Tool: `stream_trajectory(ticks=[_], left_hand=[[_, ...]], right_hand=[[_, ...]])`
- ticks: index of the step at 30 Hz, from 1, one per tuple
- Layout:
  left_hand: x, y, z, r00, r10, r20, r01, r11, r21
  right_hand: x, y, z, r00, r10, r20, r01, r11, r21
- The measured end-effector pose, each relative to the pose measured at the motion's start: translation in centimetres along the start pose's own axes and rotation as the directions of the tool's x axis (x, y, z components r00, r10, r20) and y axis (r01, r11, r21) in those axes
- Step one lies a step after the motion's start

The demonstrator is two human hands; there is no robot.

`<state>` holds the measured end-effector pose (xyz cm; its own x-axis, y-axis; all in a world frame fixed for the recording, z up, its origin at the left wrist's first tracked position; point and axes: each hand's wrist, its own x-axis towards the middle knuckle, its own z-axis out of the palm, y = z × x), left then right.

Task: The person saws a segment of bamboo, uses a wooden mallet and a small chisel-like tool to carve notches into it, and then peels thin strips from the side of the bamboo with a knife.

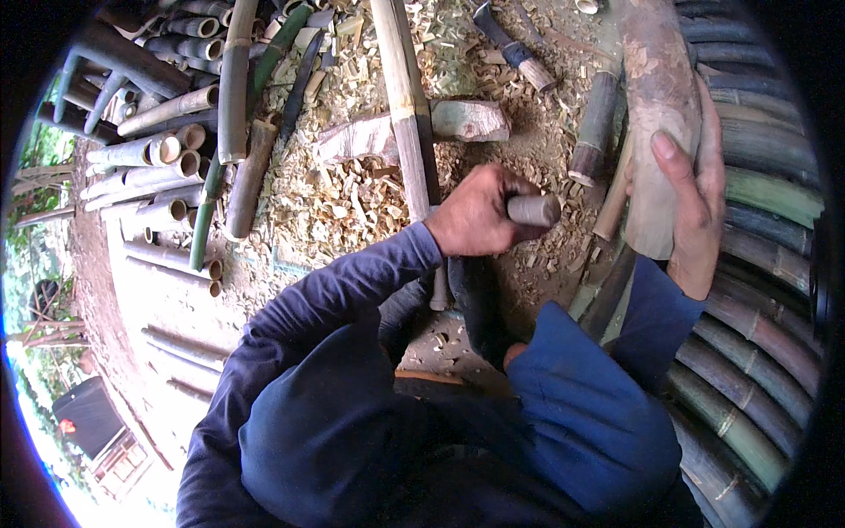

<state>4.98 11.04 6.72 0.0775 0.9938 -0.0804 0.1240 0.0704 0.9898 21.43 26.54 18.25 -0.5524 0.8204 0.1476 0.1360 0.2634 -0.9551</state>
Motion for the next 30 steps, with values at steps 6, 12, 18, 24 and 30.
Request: stream_trajectory(ticks=[6,12,18,24,30], left_hand=[[-0.7,-0.2,-0.8,0.98,0.027,0.199,-0.014,0.998,-0.066],[-0.3,-0.3,0.5,0.938,0.306,-0.163,-0.268,0.938,0.219],[0.8,-2.7,-0.4,0.95,-0.314,-0.004,0.242,0.739,-0.629],[0.5,-4.1,-2.3,0.92,-0.388,0.049,0.349,0.756,-0.554],[0.3,-3.4,-1.6,0.962,-0.269,-0.04,0.221,0.862,-0.457]], right_hand=[[-0.4,0.4,-0.1,0.983,-0.155,0.101,0.168,0.976,-0.138],[-0.7,0.2,0.0,0.991,-0.109,0.083,0.119,0.983,-0.137],[-1.0,0.9,0.9,0.996,-0.087,0.036,0.088,0.996,-0.032],[-1.3,1.8,1.3,0.991,-0.031,0.128,0.033,0.999,-0.019],[-1.1,2.5,1.4,0.991,-0.064,0.121,0.068,0.997,-0.027]])
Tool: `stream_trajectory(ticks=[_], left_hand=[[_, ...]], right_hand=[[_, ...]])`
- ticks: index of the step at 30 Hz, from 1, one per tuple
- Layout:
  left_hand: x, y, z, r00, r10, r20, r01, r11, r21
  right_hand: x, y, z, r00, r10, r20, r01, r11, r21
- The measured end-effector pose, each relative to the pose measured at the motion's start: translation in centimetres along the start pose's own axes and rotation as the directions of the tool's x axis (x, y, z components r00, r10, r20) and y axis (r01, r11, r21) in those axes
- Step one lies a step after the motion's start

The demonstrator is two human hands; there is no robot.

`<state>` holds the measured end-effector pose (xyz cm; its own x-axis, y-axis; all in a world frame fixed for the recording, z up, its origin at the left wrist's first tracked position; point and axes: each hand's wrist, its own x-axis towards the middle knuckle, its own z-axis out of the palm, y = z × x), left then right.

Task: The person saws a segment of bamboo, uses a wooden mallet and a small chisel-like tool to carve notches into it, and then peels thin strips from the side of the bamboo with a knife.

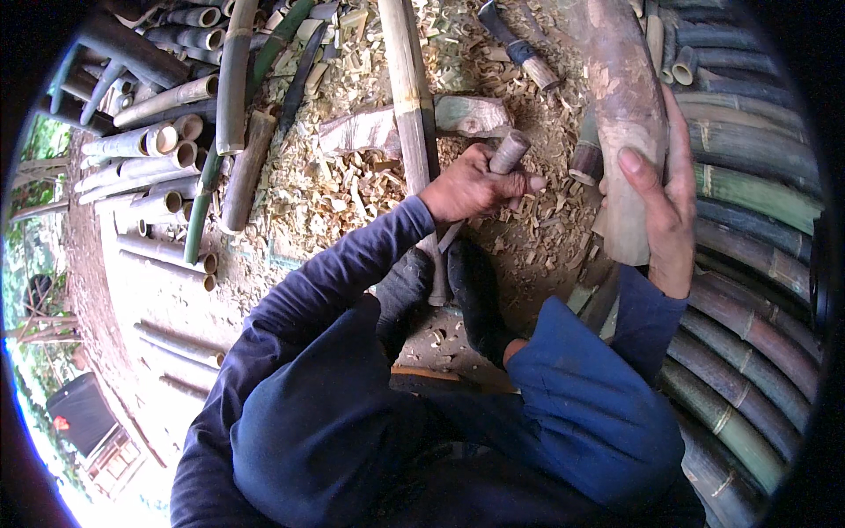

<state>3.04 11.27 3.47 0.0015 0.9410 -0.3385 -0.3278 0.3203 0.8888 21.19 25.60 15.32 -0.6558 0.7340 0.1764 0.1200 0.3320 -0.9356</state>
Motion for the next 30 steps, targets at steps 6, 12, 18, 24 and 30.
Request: stream_trajectory(ticks=[6,12,18,24,30], left_hand=[[-0.1,-0.6,0.6,0.989,0.145,-0.011,-0.144,0.989,0.027],[-0.9,-1.5,-0.4,0.994,0.109,-0.028,-0.111,0.987,-0.114],[0.0,-1.2,-1.9,1.0,-0.003,-0.016,0.002,0.995,-0.1],[-0.2,-1.7,-2.5,0.995,-0.085,-0.052,0.079,0.99,-0.114],[-0.5,-1.6,-2.6,0.995,-0.078,-0.059,0.071,0.991,-0.11]], right_hand=[[0.5,-3.5,-0.9,0.999,0.049,-0.002,-0.049,0.998,0.033],[1.5,-0.2,0.3,0.813,0.086,0.575,0.038,0.979,-0.2],[3.2,0.9,-2.6,0.939,-0.019,0.344,0.008,0.999,0.032],[2.7,1.0,1.8,0.767,-0.029,0.642,0.155,0.978,-0.142],[4.9,-1.2,0.1,0.96,-0.074,0.27,0.097,0.993,-0.071]])
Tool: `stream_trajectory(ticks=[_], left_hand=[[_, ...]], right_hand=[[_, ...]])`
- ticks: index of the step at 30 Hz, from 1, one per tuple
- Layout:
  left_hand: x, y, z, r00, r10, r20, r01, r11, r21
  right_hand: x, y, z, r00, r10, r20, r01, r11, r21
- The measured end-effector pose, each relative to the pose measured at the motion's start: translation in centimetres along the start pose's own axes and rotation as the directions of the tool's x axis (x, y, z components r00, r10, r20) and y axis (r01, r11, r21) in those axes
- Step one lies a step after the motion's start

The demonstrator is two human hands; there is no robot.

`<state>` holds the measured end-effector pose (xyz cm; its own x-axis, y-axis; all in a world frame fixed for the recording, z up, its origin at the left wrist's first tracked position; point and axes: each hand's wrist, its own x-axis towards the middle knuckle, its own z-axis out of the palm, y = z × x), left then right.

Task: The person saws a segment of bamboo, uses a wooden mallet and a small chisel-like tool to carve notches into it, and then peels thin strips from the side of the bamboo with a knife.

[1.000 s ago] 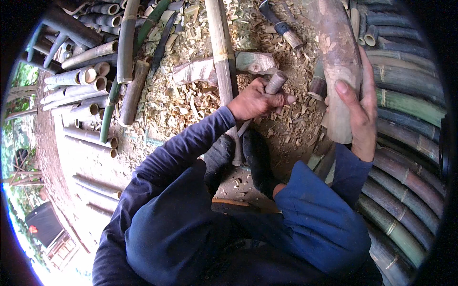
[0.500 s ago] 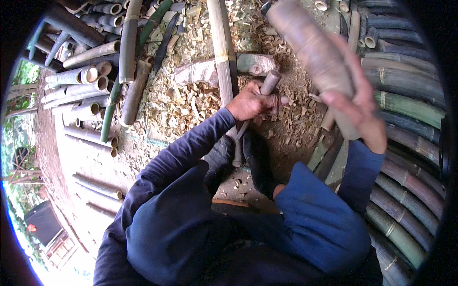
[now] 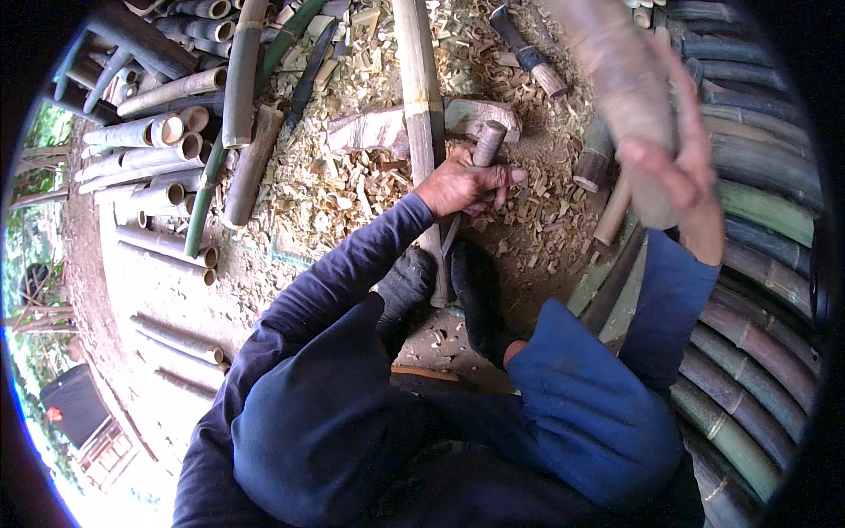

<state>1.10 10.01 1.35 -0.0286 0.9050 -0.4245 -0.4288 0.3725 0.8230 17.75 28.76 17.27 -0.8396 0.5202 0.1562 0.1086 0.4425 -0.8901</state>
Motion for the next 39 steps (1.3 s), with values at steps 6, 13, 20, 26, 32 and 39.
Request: stream_trajectory(ticks=[6,13,20,26,32,39], left_hand=[[1.0,-1.4,-0.4,0.998,0.048,0.047,-0.047,0.999,-0.022],[3.8,-3.5,-0.1,0.925,0.355,-0.139,-0.104,0.586,0.804],[6.2,-5.0,0.6,0.81,0.266,-0.522,0.187,0.728,0.66],[-4.8,3.7,3.9,0.824,0.561,-0.083,-0.474,0.762,0.441],[-9.4,2.7,-9.2,0.678,0.455,-0.577,0.128,0.7,0.703],[-12.5,-6.9,-12.2,0.497,0.561,-0.662,0.458,0.479,0.749]], right_hand=[[-2.8,6.3,-0.8,0.974,0.066,0.218,-0.018,0.977,-0.214],[-2.4,2.5,0.6,0.988,0.14,0.058,-0.143,0.989,0.047],[-3.9,2.6,1.9,0.943,0.231,-0.238,-0.201,0.969,0.146],[-11.4,11.7,8.0,0.946,0.194,-0.26,-0.201,0.98,0.001],[-18.4,13.2,12.7,0.921,0.343,-0.187,-0.371,0.916,-0.152],[0.7,9.0,9.7,0.862,0.47,0.191,-0.506,0.769,0.392]])
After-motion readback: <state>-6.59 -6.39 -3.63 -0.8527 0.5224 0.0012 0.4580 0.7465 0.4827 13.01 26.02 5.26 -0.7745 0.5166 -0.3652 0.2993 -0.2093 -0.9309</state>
